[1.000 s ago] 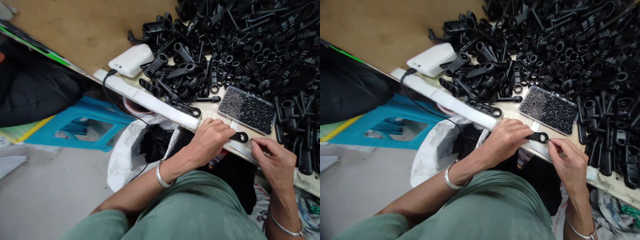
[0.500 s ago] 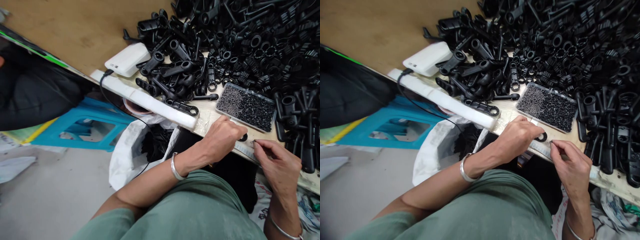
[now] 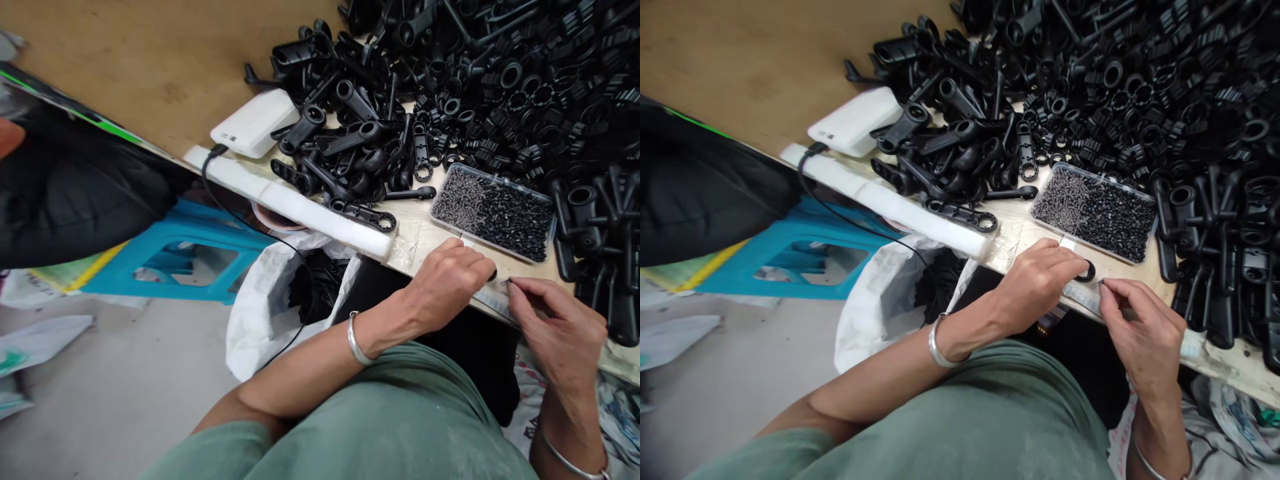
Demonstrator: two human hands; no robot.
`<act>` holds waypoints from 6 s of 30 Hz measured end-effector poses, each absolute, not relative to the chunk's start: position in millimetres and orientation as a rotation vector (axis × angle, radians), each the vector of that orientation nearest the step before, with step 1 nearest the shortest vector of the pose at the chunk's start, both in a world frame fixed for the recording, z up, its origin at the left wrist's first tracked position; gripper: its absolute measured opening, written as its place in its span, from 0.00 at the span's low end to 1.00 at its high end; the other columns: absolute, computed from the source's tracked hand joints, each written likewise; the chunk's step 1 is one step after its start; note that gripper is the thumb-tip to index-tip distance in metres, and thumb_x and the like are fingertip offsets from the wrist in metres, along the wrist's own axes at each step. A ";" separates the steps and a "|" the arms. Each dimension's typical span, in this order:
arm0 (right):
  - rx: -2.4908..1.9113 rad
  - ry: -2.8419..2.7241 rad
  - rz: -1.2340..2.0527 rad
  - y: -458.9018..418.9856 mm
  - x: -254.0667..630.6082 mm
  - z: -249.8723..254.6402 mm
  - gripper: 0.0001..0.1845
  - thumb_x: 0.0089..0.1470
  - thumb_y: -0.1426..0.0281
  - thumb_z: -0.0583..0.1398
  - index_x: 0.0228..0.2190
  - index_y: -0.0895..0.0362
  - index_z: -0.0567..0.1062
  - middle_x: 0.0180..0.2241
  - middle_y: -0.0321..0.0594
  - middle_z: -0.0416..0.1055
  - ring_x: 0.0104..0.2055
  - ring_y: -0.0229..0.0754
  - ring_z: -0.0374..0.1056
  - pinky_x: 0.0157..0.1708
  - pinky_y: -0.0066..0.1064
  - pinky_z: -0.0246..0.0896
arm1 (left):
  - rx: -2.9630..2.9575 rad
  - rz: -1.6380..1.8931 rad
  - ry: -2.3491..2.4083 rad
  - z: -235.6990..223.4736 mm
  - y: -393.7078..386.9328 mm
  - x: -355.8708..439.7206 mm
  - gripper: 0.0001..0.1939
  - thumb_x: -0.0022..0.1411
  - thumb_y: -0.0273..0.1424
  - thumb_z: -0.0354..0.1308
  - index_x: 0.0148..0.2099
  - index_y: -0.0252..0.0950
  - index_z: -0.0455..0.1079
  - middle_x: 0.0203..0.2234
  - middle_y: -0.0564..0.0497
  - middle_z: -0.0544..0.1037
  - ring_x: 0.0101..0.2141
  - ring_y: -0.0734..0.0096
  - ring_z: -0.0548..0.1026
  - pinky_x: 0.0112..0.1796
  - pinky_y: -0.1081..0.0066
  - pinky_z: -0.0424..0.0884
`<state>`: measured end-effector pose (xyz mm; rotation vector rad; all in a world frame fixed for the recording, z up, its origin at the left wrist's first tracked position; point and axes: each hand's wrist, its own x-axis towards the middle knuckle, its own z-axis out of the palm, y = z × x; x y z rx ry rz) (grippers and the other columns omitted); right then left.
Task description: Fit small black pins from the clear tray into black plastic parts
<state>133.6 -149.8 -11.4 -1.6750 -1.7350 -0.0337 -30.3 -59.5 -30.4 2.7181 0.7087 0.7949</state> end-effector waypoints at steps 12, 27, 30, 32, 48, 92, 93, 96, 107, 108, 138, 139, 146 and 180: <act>-1.681 -1.727 -0.001 -151.7 133.6 -13.6 0.03 0.58 0.75 0.62 0.32 0.55 0.76 0.30 0.35 0.78 0.29 0.36 0.74 0.33 0.27 0.71 | 2.718 1.044 0.779 -34.3 -64.1 -25.1 0.18 0.73 0.20 0.39 0.42 0.31 0.71 0.29 0.52 0.79 0.29 0.72 0.74 0.36 0.69 0.64; -1.623 -1.790 -0.060 -147.5 129.6 -12.2 0.04 0.57 0.76 0.62 0.31 0.56 0.75 0.28 0.34 0.77 0.26 0.34 0.73 0.32 0.24 0.69 | 2.673 1.179 0.856 -38.6 -69.3 -24.8 0.15 0.75 0.23 0.41 0.53 0.30 0.68 0.35 0.51 0.82 0.34 0.74 0.78 0.42 0.67 0.64; -1.629 -1.795 -0.064 -148.5 130.1 -11.3 0.04 0.57 0.76 0.63 0.30 0.56 0.76 0.28 0.34 0.77 0.26 0.35 0.73 0.32 0.24 0.69 | 2.569 1.303 0.859 -37.7 -69.0 -39.7 0.12 0.74 0.22 0.45 0.51 0.33 0.69 0.42 0.49 0.83 0.44 0.73 0.80 0.51 0.64 0.63; -1.641 -1.797 -0.073 -149.5 131.3 -12.0 0.04 0.57 0.76 0.63 0.31 0.56 0.76 0.28 0.34 0.78 0.26 0.35 0.73 0.32 0.25 0.69 | 2.532 1.284 0.878 -37.8 -69.3 -50.5 0.08 0.73 0.25 0.51 0.51 0.34 0.69 0.44 0.47 0.82 0.47 0.69 0.80 0.51 0.63 0.65; -1.676 -2.020 -0.176 -145.7 123.4 -6.4 0.05 0.60 0.75 0.59 0.34 0.55 0.75 0.30 0.38 0.78 0.31 0.38 0.74 0.36 0.29 0.69 | 2.280 1.352 0.800 -50.3 -85.4 -51.3 0.07 0.70 0.26 0.55 0.49 0.31 0.70 0.39 0.47 0.83 0.40 0.72 0.81 0.44 0.70 0.76; -2.138 -1.484 0.673 -140.7 120.3 10.2 0.15 0.58 0.60 0.60 0.33 0.58 0.79 0.24 0.41 0.78 0.23 0.42 0.76 0.22 0.27 0.69 | 2.157 1.334 0.721 -58.3 -86.4 -49.8 0.10 0.70 0.23 0.52 0.50 0.30 0.71 0.39 0.47 0.82 0.42 0.71 0.80 0.46 0.71 0.77; -2.146 -1.493 0.660 -140.5 120.0 10.1 0.15 0.58 0.60 0.59 0.33 0.58 0.79 0.24 0.40 0.78 0.23 0.42 0.76 0.23 0.27 0.70 | 2.156 1.338 0.718 -57.9 -86.3 -49.8 0.09 0.70 0.23 0.52 0.50 0.30 0.71 0.38 0.47 0.82 0.41 0.71 0.80 0.46 0.71 0.77; -2.201 -1.527 0.606 -138.6 117.4 12.0 0.15 0.58 0.59 0.58 0.32 0.57 0.79 0.25 0.40 0.79 0.24 0.42 0.76 0.26 0.28 0.70 | 2.146 1.352 0.721 -57.1 -85.8 -49.8 0.09 0.71 0.23 0.51 0.49 0.31 0.70 0.39 0.47 0.82 0.41 0.71 0.80 0.45 0.71 0.77; -2.231 -1.889 0.336 -129.0 105.1 22.8 0.14 0.58 0.62 0.54 0.28 0.55 0.74 0.18 0.39 0.73 0.20 0.44 0.71 0.22 0.31 0.58 | 2.110 1.410 0.703 -55.0 -86.3 -50.0 0.10 0.68 0.18 0.52 0.48 0.30 0.70 0.39 0.47 0.82 0.39 0.71 0.80 0.44 0.70 0.78; -2.237 -1.827 0.459 -128.2 107.8 22.8 0.14 0.57 0.61 0.55 0.28 0.56 0.75 0.18 0.39 0.73 0.20 0.43 0.71 0.23 0.30 0.60 | 2.111 1.414 0.701 -54.5 -86.0 -50.3 0.09 0.68 0.18 0.52 0.48 0.30 0.70 0.38 0.47 0.82 0.39 0.71 0.80 0.44 0.70 0.78; -2.541 -2.324 -0.115 -125.0 70.7 28.1 0.12 0.55 0.81 0.49 0.31 0.60 0.71 0.19 0.46 0.71 0.18 0.47 0.70 0.18 0.31 0.48 | 2.079 1.474 0.746 -54.4 -85.6 -47.7 0.11 0.67 0.18 0.52 0.48 0.33 0.69 0.36 0.50 0.82 0.36 0.74 0.81 0.41 0.73 0.80; -2.526 -2.234 0.017 -124.7 75.9 27.0 0.11 0.57 0.79 0.50 0.30 0.59 0.71 0.19 0.45 0.71 0.18 0.46 0.70 0.18 0.30 0.51 | 2.084 1.470 0.747 -54.0 -85.5 -47.9 0.10 0.68 0.19 0.53 0.48 0.32 0.70 0.35 0.50 0.82 0.36 0.74 0.81 0.41 0.73 0.80; -1.913 -1.053 1.096 -142.4 125.7 9.1 0.23 0.51 0.53 0.66 0.41 0.58 0.76 0.28 0.42 0.79 0.26 0.42 0.77 0.30 0.34 0.76 | 2.049 1.477 0.746 -53.8 -89.1 -51.0 0.08 0.66 0.21 0.58 0.47 0.32 0.71 0.37 0.48 0.83 0.39 0.72 0.82 0.43 0.72 0.81; -1.690 -0.790 1.073 -127.7 80.8 22.6 0.19 0.49 0.64 0.61 0.45 0.50 0.68 0.25 0.28 0.69 0.23 0.36 0.65 0.29 0.31 0.66 | 1.996 1.545 0.695 -44.8 -99.3 -46.9 0.10 0.65 0.26 0.62 0.49 0.34 0.73 0.41 0.45 0.82 0.41 0.69 0.82 0.47 0.72 0.81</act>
